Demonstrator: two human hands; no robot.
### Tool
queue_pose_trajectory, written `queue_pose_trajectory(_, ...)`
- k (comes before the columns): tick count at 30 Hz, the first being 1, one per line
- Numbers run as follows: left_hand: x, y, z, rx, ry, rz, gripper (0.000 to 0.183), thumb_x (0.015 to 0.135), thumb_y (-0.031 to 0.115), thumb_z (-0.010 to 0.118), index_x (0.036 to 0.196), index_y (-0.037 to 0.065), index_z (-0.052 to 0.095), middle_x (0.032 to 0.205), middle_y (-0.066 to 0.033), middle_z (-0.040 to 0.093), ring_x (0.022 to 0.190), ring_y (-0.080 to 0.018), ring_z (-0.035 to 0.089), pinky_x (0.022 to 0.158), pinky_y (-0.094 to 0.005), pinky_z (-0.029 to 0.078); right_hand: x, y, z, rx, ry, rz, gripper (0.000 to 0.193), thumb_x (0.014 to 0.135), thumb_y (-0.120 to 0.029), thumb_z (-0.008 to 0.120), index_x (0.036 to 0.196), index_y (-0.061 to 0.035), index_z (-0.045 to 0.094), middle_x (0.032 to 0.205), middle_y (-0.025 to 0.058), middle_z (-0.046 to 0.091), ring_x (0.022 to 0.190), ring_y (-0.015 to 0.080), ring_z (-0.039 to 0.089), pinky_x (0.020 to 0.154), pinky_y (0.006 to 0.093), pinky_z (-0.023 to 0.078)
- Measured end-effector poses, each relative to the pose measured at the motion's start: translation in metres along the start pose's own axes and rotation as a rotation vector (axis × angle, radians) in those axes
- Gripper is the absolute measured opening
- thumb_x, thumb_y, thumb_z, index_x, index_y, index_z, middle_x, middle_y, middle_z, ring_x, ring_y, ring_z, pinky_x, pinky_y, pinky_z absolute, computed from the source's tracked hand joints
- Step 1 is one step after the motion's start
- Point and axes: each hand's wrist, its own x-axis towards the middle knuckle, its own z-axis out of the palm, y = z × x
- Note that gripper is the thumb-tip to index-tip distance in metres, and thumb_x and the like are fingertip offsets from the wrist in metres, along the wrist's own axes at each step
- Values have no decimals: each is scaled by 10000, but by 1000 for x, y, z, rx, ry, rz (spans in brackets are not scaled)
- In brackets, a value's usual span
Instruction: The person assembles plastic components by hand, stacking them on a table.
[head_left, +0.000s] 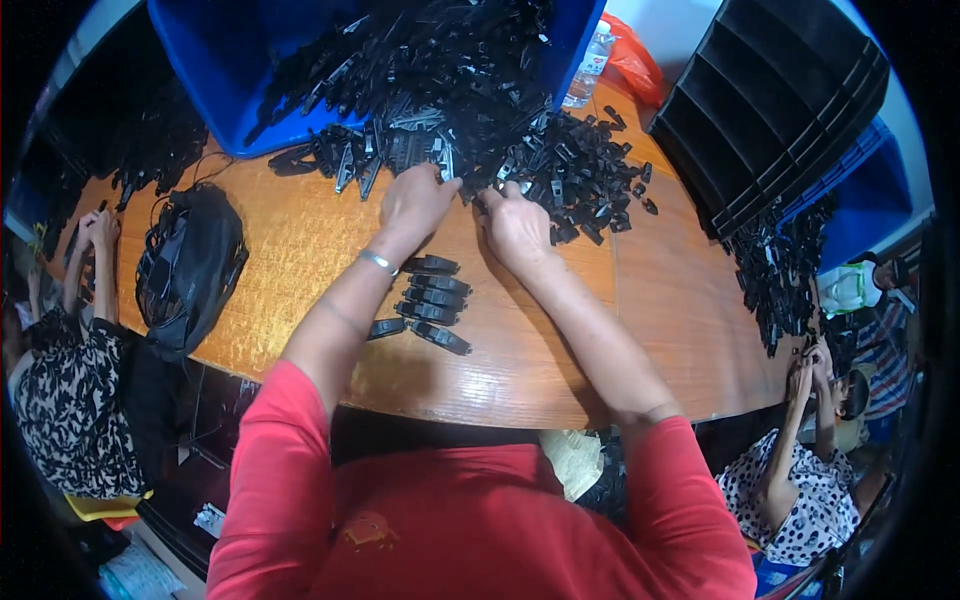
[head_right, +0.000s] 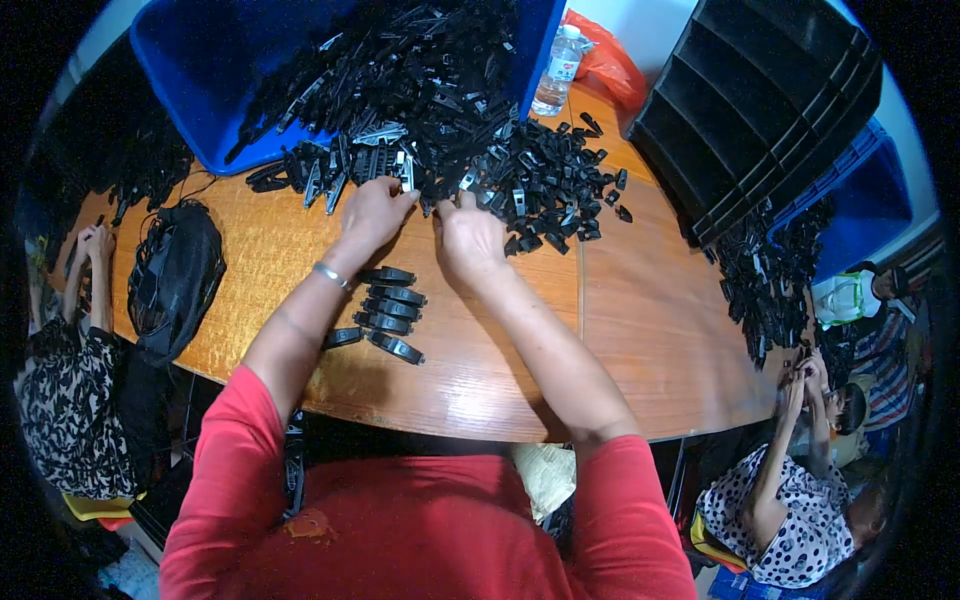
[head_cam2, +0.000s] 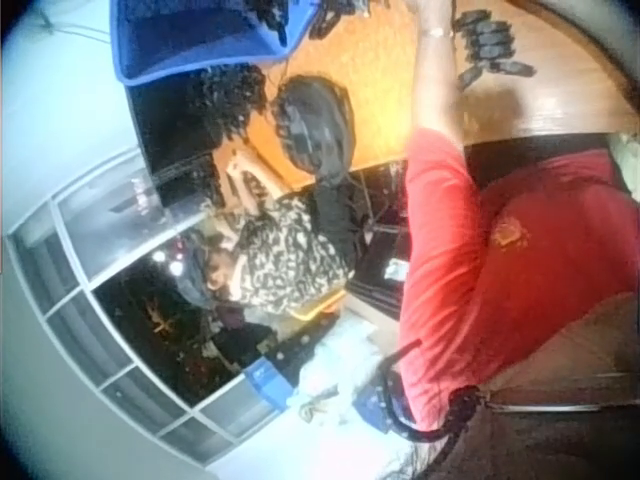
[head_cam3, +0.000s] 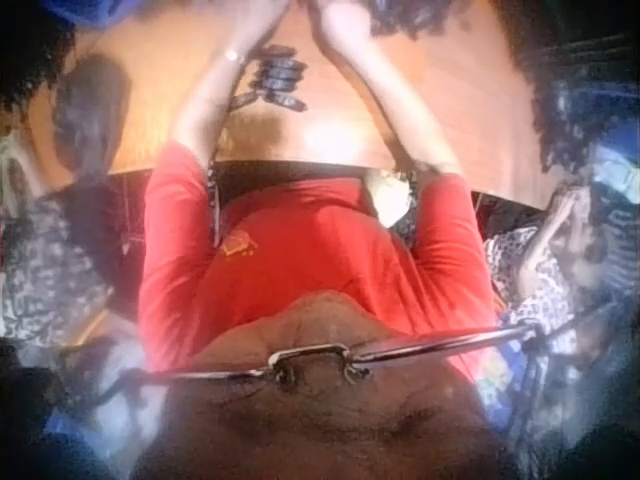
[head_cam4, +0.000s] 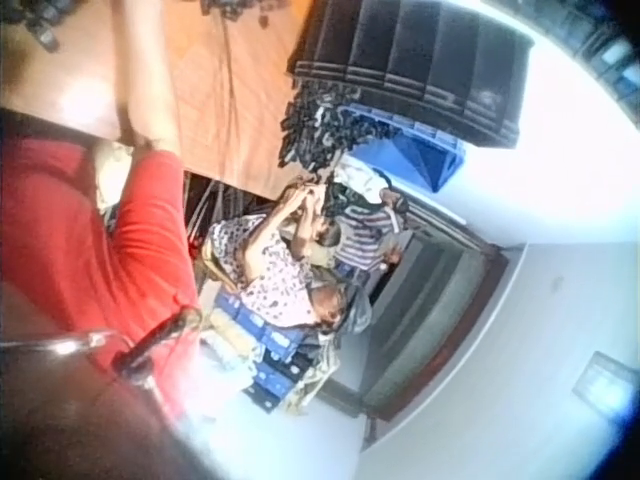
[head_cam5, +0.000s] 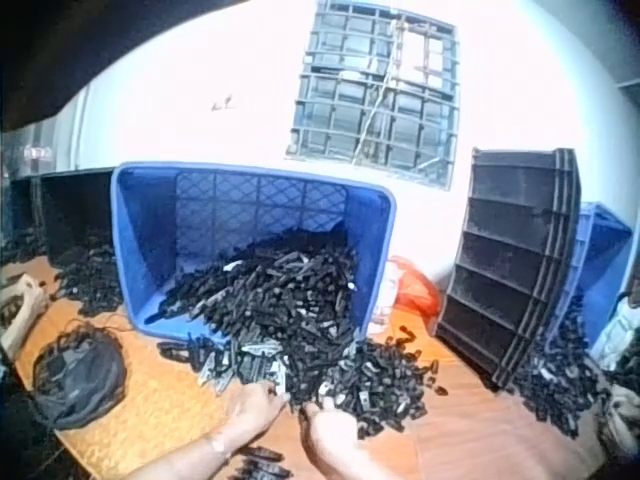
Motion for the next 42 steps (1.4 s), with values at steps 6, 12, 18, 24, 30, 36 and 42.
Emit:
queue_pose_trajectory(6,5,19,5,-11,-34,-150,382,970,431,797,994,51,828,1078,-268,802,1051,-475,765,911,-558,593,-9,19,13,-44,-7,-98,158,979,-214,755,1055,-75,765,983,256,722,814,445,759,716,512,634)
queue_pose_trajectory(12,5,-12,3,-6,12,-90,330,909,406,809,977,83,809,1020,-261,795,1015,-469,764,884,-548,591,-34,7,-3,58,-69,-221,118,1010,-146,702,1065,-45,724,948,274,730,789,433,753,695,520,612)
queue_pose_trajectory(18,-36,-39,-17,-2,1,91,266,860,272,863,985,72,741,912,-157,774,891,-377,761,800,-488,590,-42,10,-10,63,-88,-168,93,904,-11,682,996,4,685,984,257,722,838,444,767,721,521,627)
queue_pose_trajectory(24,-70,-40,-39,100,-85,366,202,875,139,882,1002,35,766,1015,-141,735,964,-331,742,825,-453,586,-33,13,-18,52,-203,-75,202,898,-62,744,1089,-36,802,1100,261,731,945,447,773,817,529,637)
queue_pose_trajectory(30,-71,-50,-39,31,-82,369,214,863,129,896,1019,32,785,997,-129,727,934,-316,734,829,-440,591,-36,7,-35,84,-342,-31,289,919,-86,772,1202,-37,801,1247,248,711,1114,423,752,953,502,621)
queue_pose_trajectory(36,-71,-50,-37,12,-78,365,216,862,129,896,1024,37,787,1009,-122,728,939,-308,737,830,-433,590,-40,6,-66,332,-519,123,398,932,-208,847,1294,-50,794,1304,221,726,1127,392,754,977,488,613)
queue_pose_trajectory(42,-71,-49,-32,9,-63,354,227,865,138,903,1034,39,789,1009,-116,728,952,-310,742,829,-431,587,-49,1,-39,95,-330,87,333,955,-302,846,1117,-13,819,1115,236,767,1010,407,771,866,499,631)
